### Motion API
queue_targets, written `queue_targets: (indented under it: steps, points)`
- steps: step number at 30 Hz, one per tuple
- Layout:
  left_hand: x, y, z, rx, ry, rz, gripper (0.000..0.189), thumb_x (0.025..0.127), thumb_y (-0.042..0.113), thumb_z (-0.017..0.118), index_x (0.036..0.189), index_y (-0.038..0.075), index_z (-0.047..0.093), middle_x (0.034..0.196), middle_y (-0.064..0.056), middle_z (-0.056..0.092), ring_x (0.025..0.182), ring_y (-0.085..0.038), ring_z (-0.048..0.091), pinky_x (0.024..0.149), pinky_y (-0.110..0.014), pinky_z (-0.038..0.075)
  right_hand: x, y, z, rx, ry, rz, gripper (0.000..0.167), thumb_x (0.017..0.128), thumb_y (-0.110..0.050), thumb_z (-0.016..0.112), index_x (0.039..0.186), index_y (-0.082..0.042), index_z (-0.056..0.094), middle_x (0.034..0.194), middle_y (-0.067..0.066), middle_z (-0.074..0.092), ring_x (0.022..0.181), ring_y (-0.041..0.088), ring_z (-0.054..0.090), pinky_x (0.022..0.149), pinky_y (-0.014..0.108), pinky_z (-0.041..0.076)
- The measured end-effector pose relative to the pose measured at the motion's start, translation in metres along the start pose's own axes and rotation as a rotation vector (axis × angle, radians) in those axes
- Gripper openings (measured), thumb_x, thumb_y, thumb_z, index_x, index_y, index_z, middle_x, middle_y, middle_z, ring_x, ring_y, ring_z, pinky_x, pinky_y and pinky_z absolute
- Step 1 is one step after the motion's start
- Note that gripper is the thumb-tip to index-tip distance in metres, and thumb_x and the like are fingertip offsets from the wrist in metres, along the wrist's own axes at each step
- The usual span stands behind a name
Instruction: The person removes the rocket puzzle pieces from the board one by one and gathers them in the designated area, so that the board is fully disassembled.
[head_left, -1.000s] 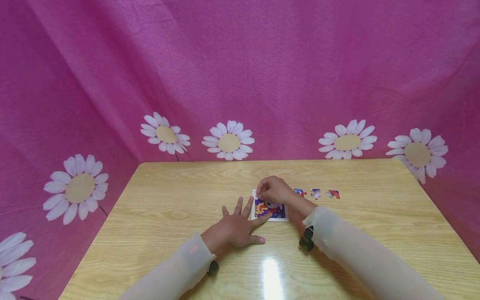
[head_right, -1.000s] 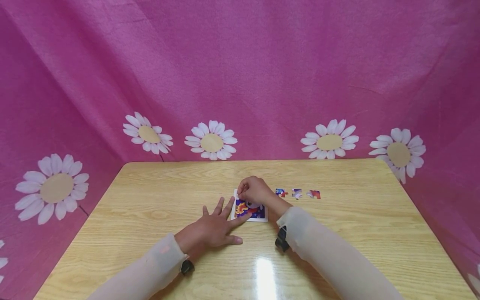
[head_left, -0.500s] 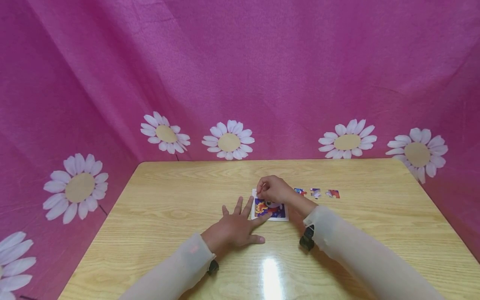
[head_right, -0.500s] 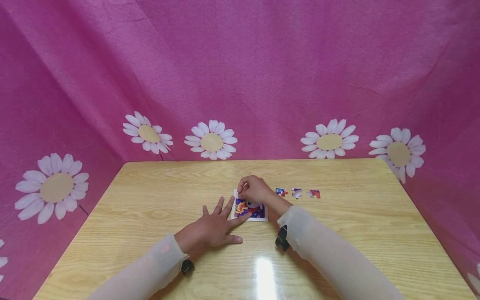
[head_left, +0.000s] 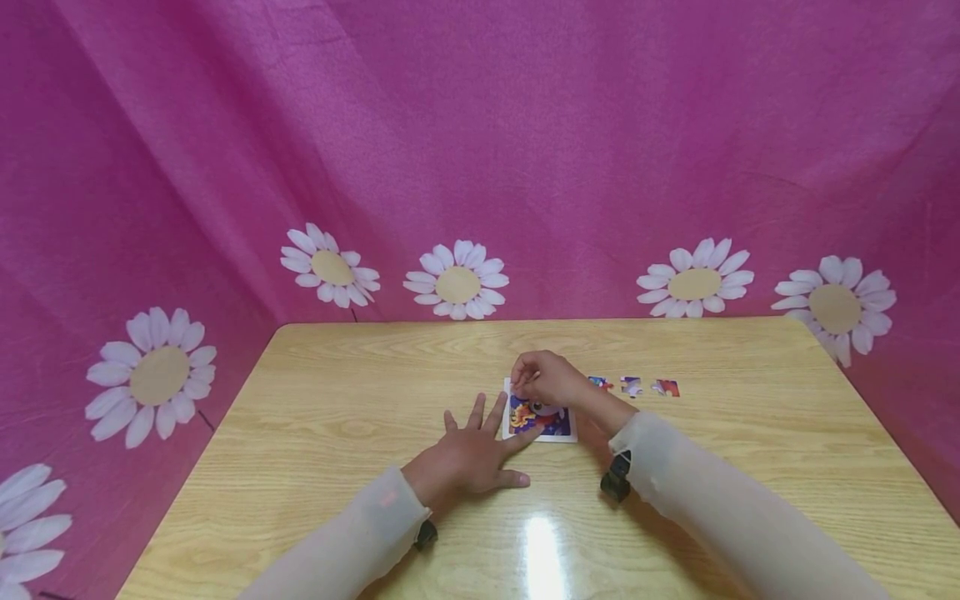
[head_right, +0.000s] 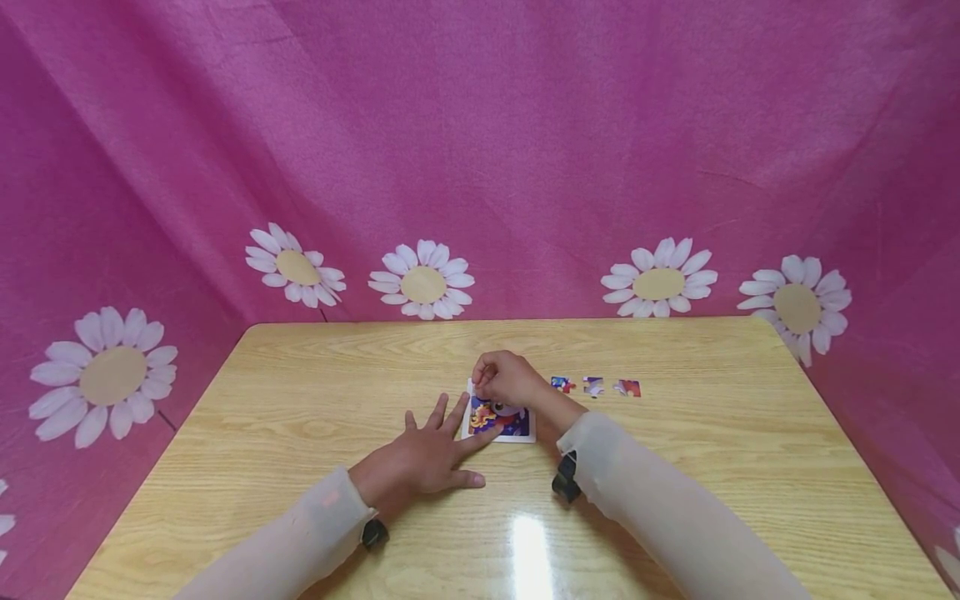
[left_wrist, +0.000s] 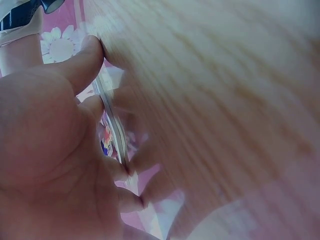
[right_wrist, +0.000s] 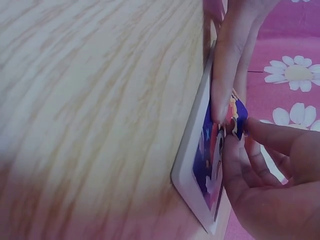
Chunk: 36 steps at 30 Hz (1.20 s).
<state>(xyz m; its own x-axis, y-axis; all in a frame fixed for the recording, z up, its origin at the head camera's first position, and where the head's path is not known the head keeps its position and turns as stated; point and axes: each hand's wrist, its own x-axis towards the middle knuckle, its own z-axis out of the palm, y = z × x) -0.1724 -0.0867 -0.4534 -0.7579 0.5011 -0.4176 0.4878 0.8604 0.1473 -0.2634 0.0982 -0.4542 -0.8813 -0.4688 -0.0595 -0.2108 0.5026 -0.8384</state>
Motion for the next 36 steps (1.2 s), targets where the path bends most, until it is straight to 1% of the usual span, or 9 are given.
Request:
queue_targets:
  steps: [5,9,13,17,25,27,32,36]
  points:
    - [0.0,-0.001,0.001,0.012,0.006,0.008,0.071,0.096,0.076,0.044,0.158,0.059,0.013,0.173,-0.014,-0.01,0.156,-0.047,-0.004,0.108,-0.085,0.015,-0.002,0.0,0.001,-0.032,0.001,-0.004,0.011,0.089,0.005,0.072,0.096,-0.002,0.068,0.091,0.009,0.072,0.084,0.017,0.065,0.075,0.031,0.054]
    - [0.001,-0.001,0.001,0.011,0.004,0.008,0.072,0.096,0.075,0.044,0.158,0.059,0.013,0.173,-0.014,-0.011,0.156,-0.047,-0.005,0.108,-0.084,0.015,-0.003,0.001,0.002,-0.04,0.007,-0.004,0.01,0.089,0.005,0.072,0.097,-0.002,0.069,0.092,0.009,0.074,0.085,0.017,0.068,0.078,0.033,0.056]
    - [0.001,-0.001,0.0,0.005,-0.002,0.004,0.072,0.096,0.075,0.044,0.158,0.059,0.012,0.173,-0.013,-0.01,0.156,-0.047,-0.006,0.108,-0.084,0.014,-0.003,0.003,0.002,-0.026,0.01,-0.002,0.008,0.091,0.003,0.072,0.097,-0.002,0.07,0.09,0.009,0.073,0.084,0.017,0.066,0.074,0.031,0.054]
    - [0.001,-0.001,0.001,0.004,0.004,0.007,0.072,0.096,0.075,0.044,0.158,0.058,0.012,0.173,-0.014,-0.01,0.156,-0.047,-0.006,0.108,-0.084,0.014,-0.003,0.002,0.002,0.007,0.01,0.023,0.006,0.093,0.001,0.072,0.098,-0.003,0.07,0.089,0.008,0.071,0.082,0.017,0.064,0.07,0.028,0.053]
    - [0.0,-0.001,0.002,-0.002,0.026,0.015,0.073,0.095,0.075,0.045,0.159,0.058,0.012,0.173,-0.015,-0.009,0.156,-0.048,-0.004,0.107,-0.085,0.015,-0.007,0.003,0.0,0.036,0.024,0.024,0.011,0.092,0.005,0.068,0.101,0.0,0.07,0.093,0.011,0.072,0.079,0.017,0.063,0.065,0.027,0.053]
    - [0.0,-0.001,0.002,-0.006,0.025,0.013,0.073,0.095,0.075,0.045,0.159,0.058,0.012,0.173,-0.014,-0.009,0.156,-0.048,-0.004,0.108,-0.085,0.014,-0.007,0.003,0.0,0.05,0.031,0.032,0.012,0.091,0.006,0.068,0.102,0.001,0.07,0.092,0.011,0.072,0.077,0.016,0.063,0.064,0.026,0.053]
    - [-0.002,0.0,0.0,-0.007,0.016,0.001,0.074,0.095,0.075,0.046,0.158,0.059,0.012,0.173,-0.013,-0.008,0.156,-0.047,-0.004,0.108,-0.084,0.015,-0.01,0.005,-0.003,0.09,0.033,0.013,0.014,0.089,0.01,0.066,0.103,0.006,0.068,0.091,0.015,0.072,0.073,0.013,0.062,0.064,0.026,0.052]
    - [-0.002,0.001,0.0,0.001,0.012,-0.001,0.075,0.095,0.075,0.046,0.158,0.06,0.008,0.173,-0.013,-0.009,0.156,-0.048,-0.004,0.108,-0.084,0.015,-0.013,0.009,-0.006,0.142,0.031,-0.001,0.016,0.088,0.012,0.064,0.104,0.01,0.067,0.093,0.02,0.072,0.072,0.015,0.063,0.066,0.028,0.055]
